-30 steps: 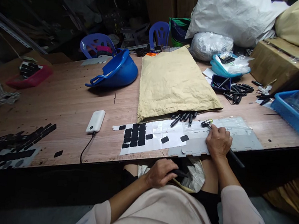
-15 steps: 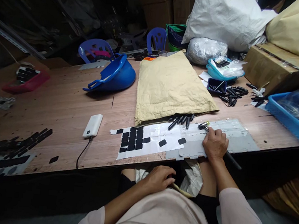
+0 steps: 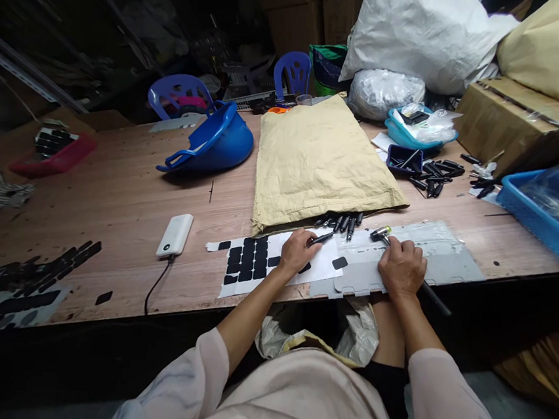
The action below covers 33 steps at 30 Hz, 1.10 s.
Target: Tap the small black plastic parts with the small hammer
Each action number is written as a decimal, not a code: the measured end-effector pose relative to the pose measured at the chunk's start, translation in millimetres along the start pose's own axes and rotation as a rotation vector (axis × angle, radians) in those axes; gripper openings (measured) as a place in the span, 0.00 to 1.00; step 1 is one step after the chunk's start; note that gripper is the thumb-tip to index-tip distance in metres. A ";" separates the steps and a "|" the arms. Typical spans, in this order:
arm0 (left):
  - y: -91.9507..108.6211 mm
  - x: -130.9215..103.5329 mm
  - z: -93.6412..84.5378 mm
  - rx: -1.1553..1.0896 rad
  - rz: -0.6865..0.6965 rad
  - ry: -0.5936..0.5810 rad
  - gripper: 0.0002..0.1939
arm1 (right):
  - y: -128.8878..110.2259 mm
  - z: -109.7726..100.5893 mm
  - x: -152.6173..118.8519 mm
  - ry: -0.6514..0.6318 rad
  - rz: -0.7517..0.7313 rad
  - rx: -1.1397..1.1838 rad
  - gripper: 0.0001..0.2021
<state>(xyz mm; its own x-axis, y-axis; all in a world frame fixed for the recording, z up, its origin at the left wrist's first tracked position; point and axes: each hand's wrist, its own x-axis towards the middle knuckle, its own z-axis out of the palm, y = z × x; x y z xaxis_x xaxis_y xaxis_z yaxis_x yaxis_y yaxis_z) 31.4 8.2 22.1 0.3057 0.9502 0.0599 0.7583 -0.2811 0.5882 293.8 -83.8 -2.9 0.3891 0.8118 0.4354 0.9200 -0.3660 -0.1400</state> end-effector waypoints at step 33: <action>-22.2 -39.6 13.0 -0.182 0.131 -0.017 0.09 | -94.1 -46.8 -66.3 -0.096 -0.292 0.707 0.20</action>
<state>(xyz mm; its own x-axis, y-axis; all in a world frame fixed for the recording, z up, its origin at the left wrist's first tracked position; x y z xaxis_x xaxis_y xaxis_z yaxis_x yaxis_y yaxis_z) 10.0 -25.0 -3.8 0.4058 0.9042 0.1330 0.5953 -0.3719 0.7123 179.2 -124.5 23.0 0.0989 0.8783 0.4678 0.7837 0.2209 -0.5805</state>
